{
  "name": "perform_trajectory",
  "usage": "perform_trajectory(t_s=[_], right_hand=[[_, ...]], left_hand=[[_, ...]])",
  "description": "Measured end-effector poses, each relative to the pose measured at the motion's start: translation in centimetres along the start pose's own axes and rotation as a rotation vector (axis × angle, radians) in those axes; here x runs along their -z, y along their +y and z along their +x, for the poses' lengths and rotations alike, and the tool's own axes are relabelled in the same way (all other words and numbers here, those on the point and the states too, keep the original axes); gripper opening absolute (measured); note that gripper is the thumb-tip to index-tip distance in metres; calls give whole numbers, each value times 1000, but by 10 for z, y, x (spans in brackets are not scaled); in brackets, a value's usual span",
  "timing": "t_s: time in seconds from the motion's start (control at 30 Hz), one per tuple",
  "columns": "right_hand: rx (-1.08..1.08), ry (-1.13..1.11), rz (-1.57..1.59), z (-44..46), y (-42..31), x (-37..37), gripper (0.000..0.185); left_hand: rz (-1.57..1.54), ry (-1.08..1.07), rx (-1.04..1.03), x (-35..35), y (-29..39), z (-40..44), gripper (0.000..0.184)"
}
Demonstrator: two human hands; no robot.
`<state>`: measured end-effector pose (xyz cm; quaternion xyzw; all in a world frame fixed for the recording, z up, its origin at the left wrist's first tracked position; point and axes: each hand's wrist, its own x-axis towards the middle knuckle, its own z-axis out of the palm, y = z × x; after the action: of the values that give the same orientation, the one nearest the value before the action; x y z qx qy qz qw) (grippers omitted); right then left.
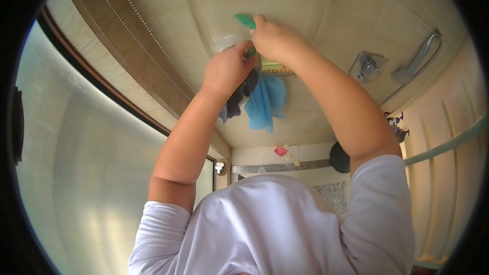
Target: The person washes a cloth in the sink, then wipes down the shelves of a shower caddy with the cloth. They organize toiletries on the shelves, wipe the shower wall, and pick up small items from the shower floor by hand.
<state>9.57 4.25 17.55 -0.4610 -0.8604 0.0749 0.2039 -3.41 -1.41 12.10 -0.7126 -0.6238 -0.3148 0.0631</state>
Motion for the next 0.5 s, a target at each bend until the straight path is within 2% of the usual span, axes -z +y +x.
perform_trajectory(t_s=[0.1,0.3,0.37,0.47,0.5], right_hand=[[10,22,-161,-29,-16,20,38],[-1,71,-273,-41,-1,-39,27],[-8,152,-228,-36,-1,-47,22],[-39,116,-232,-33,-11,-40,24],[-44,79,-210,-33,-15,-33,27]], left_hand=[[72,-94,55,1,3,7,28],[40,-72,101,4,9,10,21],[51,-79,106,3,7,9,22],[66,-120,116,-2,0,12,22],[46,-67,79,-4,-3,11,22]])
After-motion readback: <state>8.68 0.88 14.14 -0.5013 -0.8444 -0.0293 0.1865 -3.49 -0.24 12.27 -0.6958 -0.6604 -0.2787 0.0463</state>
